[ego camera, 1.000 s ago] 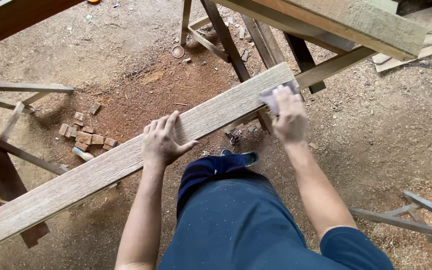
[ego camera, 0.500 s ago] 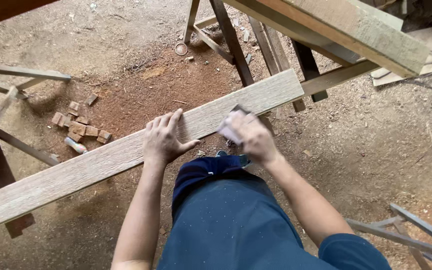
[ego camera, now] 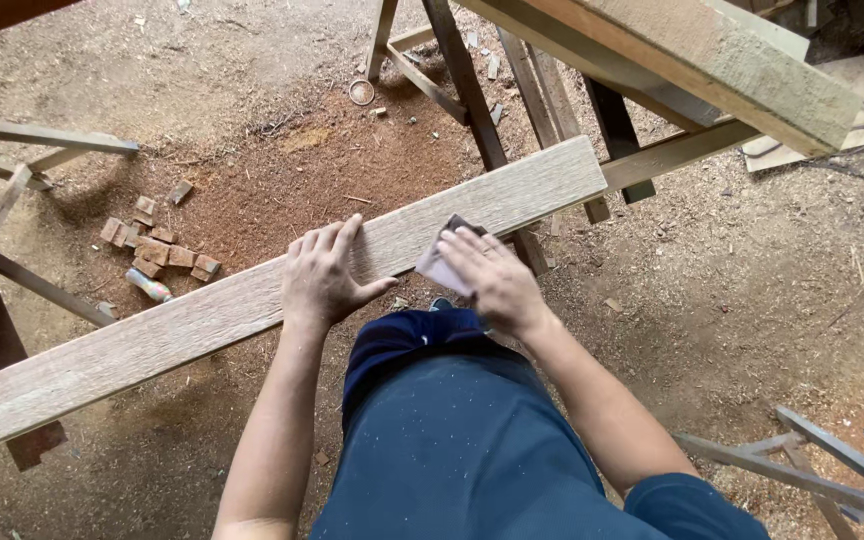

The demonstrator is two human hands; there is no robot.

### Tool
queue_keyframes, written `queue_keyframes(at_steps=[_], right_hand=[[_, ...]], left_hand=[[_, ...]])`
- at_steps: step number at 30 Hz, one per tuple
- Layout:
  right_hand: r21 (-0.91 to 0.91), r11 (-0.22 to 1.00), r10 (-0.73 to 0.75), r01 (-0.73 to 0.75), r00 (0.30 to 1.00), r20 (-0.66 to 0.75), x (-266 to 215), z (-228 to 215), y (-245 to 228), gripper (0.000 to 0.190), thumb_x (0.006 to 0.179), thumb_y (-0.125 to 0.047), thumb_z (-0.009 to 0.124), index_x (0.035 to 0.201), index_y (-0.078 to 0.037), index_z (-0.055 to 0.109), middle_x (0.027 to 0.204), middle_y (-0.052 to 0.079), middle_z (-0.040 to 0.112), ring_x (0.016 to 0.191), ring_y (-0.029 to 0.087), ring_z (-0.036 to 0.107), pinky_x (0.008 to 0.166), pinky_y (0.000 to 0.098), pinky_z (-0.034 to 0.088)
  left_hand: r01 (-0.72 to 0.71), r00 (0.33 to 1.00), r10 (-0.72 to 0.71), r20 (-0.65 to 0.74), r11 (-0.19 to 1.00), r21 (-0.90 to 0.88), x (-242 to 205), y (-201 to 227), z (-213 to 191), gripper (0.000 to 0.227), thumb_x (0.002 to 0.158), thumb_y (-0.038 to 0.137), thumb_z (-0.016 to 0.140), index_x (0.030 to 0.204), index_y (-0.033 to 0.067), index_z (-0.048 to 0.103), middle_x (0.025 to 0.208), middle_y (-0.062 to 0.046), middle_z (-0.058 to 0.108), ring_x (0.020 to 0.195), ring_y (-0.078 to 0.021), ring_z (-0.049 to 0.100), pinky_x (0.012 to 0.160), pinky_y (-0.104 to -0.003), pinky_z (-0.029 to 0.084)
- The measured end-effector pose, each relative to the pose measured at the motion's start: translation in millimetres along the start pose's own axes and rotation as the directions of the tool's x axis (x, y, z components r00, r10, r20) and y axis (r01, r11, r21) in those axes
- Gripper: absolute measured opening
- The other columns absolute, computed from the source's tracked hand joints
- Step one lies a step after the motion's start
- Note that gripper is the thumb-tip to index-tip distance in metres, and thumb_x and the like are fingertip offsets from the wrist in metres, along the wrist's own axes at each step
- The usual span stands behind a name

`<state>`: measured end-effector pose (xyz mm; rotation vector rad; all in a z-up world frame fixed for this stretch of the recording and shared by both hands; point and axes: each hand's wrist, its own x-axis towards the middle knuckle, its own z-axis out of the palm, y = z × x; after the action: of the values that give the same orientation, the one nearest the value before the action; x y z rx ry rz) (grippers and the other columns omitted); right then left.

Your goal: The person sands a wooden beam by hand using a piece of sandpaper, moving it back and forth across different sections of the wood surface.

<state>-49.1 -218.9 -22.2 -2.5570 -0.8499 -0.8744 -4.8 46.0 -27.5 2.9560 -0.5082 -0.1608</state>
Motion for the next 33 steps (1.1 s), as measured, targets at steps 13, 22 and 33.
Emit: queue_keyframes(at_steps=[13,22,33], right_hand=[[0.493,-0.014,0.763,-0.87,0.309,0.568,23,-29,78,0.047,0.092,-0.021,0.064,0.132,-0.003,0.048,0.109,0.019,0.066,0.091,0.023,0.072,0.08,0.0403,0.065],[-0.279,0.789,0.592,-0.548,0.799,0.105,-12,31,85,0.06,0.103,-0.06,0.035,0.133,-0.014,0.057,0.133,0.017,0.064,0.122,0.031,0.06,0.111,0.0468,0.041],[-0.474,0.787,0.528,-0.395,0.828,0.187,-17,7,124,0.092,0.104,-0.083,0.008,0.16,-0.018,0.04,0.162,0.032,0.034,0.145,0.046,0.036,0.116,0.0551,0.016]], left_hand=[[0.01,0.998,-0.012,0.058,0.999,0.042,3,2,-5,0.11,0.066,0.085,0.066,0.148,0.0166,0.041,0.134,-0.01,0.058,0.123,-0.0264,0.054,0.104,-0.043,0.043],[-0.003,0.997,0.0,0.071,0.999,0.043,6,0,-5,0.111,0.066,0.088,0.064,0.148,0.0161,0.041,0.135,-0.011,0.056,0.124,-0.0266,0.054,0.103,-0.043,0.044],[0.007,0.998,-0.01,0.061,0.999,0.041,5,4,-8,0.111,0.065,0.087,0.064,0.148,0.0157,0.043,0.135,-0.01,0.059,0.124,-0.0255,0.055,0.106,-0.042,0.043]])
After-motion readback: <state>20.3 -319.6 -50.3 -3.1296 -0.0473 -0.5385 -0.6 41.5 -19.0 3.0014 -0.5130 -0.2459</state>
